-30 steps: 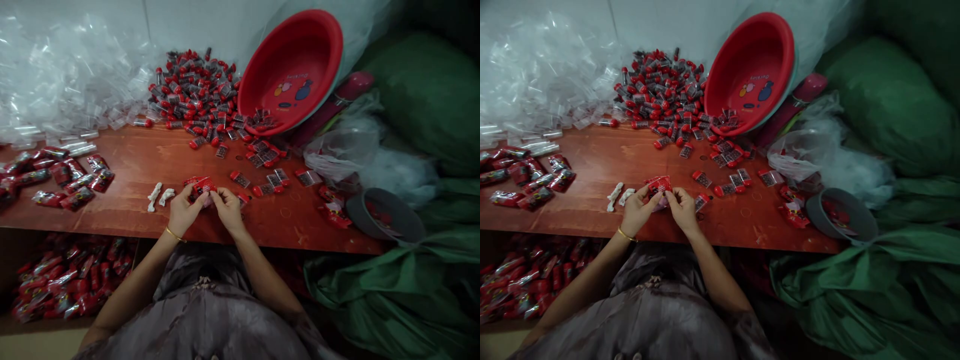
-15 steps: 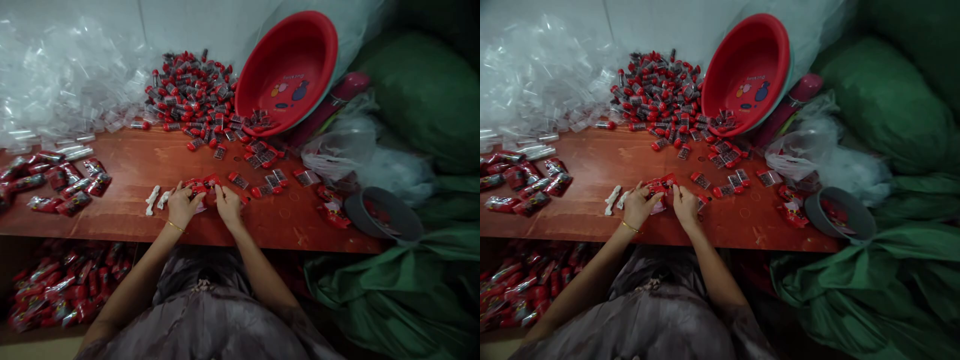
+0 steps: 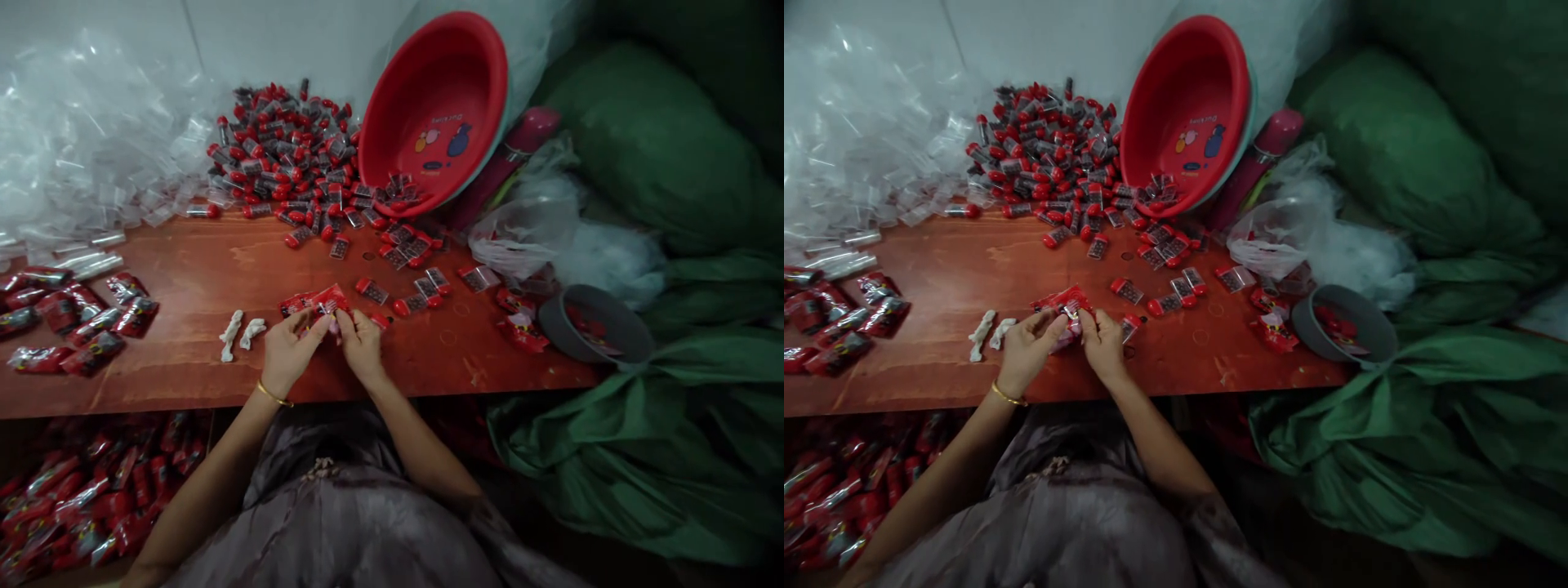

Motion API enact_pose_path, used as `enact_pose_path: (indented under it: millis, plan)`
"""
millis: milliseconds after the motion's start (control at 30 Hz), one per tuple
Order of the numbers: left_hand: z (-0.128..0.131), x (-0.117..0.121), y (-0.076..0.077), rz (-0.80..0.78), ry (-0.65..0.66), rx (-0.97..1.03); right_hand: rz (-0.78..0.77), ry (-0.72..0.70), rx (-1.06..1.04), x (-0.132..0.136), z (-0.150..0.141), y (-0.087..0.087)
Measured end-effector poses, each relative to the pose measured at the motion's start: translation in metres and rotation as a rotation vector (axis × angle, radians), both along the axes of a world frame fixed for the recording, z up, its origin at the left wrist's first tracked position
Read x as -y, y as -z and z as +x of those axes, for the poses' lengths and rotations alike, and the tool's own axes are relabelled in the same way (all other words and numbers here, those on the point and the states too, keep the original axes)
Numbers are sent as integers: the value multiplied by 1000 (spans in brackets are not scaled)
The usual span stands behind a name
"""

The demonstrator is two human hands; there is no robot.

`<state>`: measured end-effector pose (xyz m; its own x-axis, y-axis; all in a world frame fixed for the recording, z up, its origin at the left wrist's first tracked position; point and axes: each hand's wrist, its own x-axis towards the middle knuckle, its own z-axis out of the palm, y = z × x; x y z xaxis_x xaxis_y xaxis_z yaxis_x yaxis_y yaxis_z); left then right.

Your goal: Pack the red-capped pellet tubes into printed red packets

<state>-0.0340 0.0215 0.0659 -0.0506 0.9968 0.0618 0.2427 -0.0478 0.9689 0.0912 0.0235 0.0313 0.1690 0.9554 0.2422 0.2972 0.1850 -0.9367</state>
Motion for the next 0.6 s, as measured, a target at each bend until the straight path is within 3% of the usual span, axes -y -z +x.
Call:
enact_pose_path:
  millis: [133,267,433,533,600]
  plan:
    - [13,9,-2,-195,-12,473,52,15,225,14,-1,-7]
    - [16,11,-2,-266,-123,574,-160,57,605,25,22,-15]
    - [19,13,-9,-435,-172,716,-547,268,930,19,47,-20]
    - [21,15,-12,-534,-133,774,-604,246,968,13,50,-17]
    - [20,16,-13,-565,-109,793,-559,203,955,14,53,-13]
